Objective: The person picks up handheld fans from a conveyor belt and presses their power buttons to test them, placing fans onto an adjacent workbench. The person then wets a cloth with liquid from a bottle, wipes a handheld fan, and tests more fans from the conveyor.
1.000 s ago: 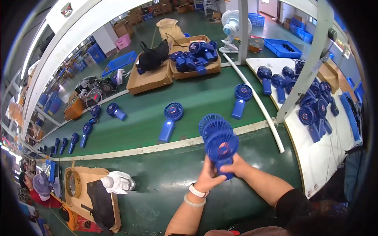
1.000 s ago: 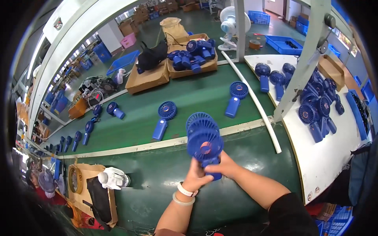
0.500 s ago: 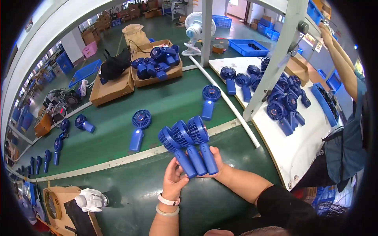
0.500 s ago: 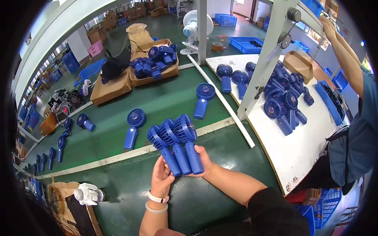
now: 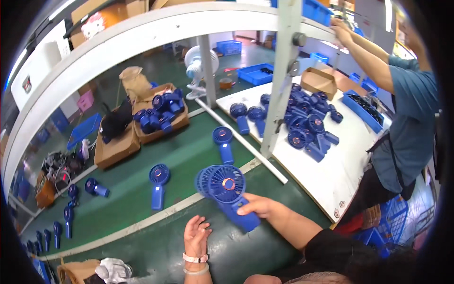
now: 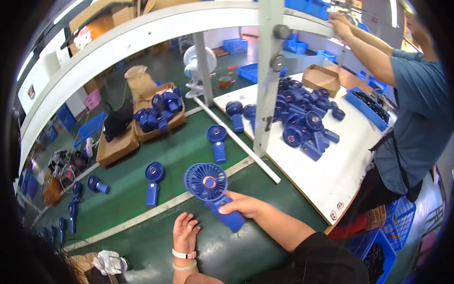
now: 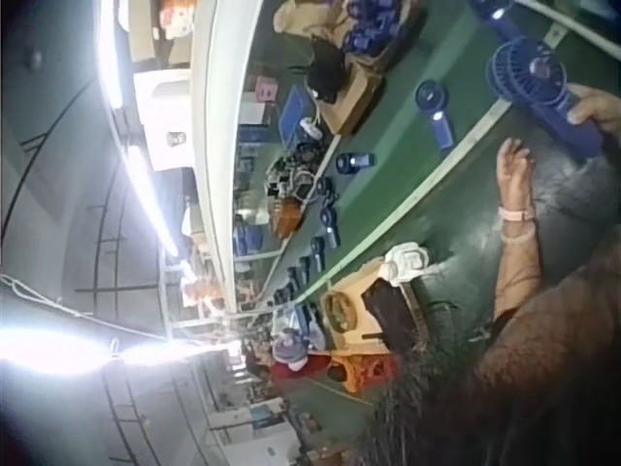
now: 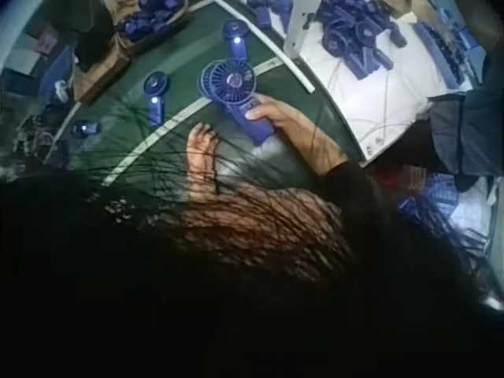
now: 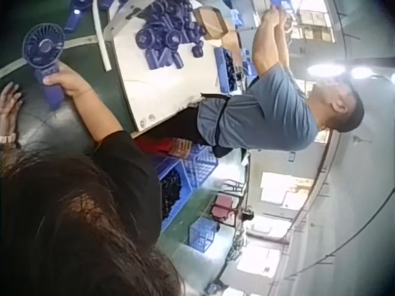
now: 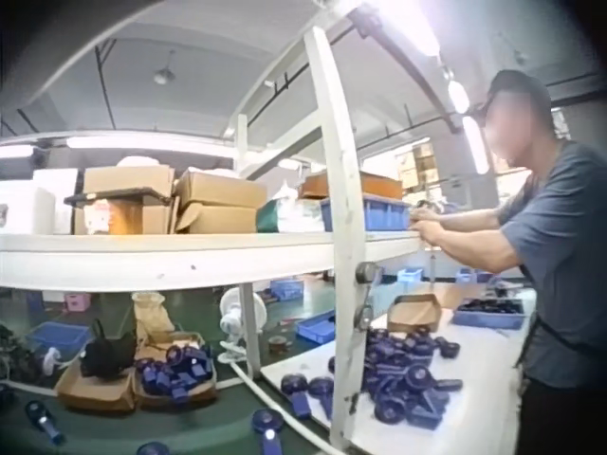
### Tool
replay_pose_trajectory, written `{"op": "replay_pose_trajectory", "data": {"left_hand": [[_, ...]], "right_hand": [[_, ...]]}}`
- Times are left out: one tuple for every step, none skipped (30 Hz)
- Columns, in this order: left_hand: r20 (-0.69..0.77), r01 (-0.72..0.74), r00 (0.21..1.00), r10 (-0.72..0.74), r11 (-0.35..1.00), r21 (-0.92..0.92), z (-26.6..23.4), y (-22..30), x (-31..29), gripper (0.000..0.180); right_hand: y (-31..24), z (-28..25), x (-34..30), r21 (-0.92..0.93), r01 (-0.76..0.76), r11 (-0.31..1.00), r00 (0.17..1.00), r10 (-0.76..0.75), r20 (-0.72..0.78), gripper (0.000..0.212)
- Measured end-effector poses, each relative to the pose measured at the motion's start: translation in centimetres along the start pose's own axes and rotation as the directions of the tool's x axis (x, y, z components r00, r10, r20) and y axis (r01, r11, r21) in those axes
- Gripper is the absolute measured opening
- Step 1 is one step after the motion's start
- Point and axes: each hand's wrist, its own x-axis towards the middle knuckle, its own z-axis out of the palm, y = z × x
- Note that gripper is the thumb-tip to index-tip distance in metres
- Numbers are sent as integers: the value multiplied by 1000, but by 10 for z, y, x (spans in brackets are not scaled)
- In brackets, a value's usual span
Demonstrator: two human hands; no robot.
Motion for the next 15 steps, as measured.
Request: {"op": "replay_pose_trajectory", "data": {"left_hand": [[21, 1, 1000, -1, 1000, 1, -1, 1, 0, 45], [7, 5, 1000, -5, 1000, -18, 1, -1, 1, 45], [-10, 7, 1000, -7, 999, -34, 3, -2, 2, 45], [-12, 7, 1000, -7, 1000, -25, 5, -2, 3, 43], [-5, 2, 1000, -2, 1000, -24, 4, -2, 2, 43], [-15, 7, 1000, -7, 1000, -22, 5, -4, 3, 41], [-31, 7, 999, -8, 1000, -15, 6, -3, 4, 40], [-41, 16, 999, -16, 1000, -8, 8, -2, 4, 37], [-25, 13, 1000, -13, 1000, -10, 8, -3, 5, 37], [-26, 17, 1000, -18, 1000, -15, 8, -3, 5, 36], [-29, 21, 999, -22, 1000, -20, 7, -3, 5, 35], [-31, 28, 999, -28, 999, -25, 7, -3, 5, 33], [-24, 20, 1000, -20, 1000, -23, 6, -3, 5, 33], [-29, 23, 999, -24, 999, -24, 4, -3, 6, 33], [-34, 28, 999, -28, 999, -24, 2, -4, 7, 33]], "right_hand": [[-19, 5, -23, -142, -18, 990, 992, 0, -127, 77], [-29, 2, -45, -245, -19, 969, 966, -46, -256, 81], [-32, -23, -59, -456, 22, 890, 958, -149, -244, 84], [-35, -43, -76, -621, 4, 784, 908, -263, -326, 81], [-44, -54, -90, -772, -99, 628, 851, -348, -392, 79], [-49, -64, -107, -831, -243, 501, 745, -452, -491, 78], [-53, -76, -117, -843, -389, 371, 675, -509, -535, 80], [-58, -86, -127, -840, -441, 315, 643, -542, -541, 80], [-62, -94, -134, -784, -559, 271, 586, -540, -605, 80], [-64, -107, -142, -755, -645, 117, 564, -594, -574, 80], [-64, -121, -147, -696, -717, -35, 550, -641, -535, 80], [-67, -135, -154, -693, -717, -76, 556, -662, -502, 79], [-69, -146, -157, -701, -709, -68, 550, -676, -490, 79], [-70, -159, -157, -711, -701, -58, 544, -689, -480, 78], [-72, -171, -157, -711, -702, -40, 533, -691, -488, 78]]}}
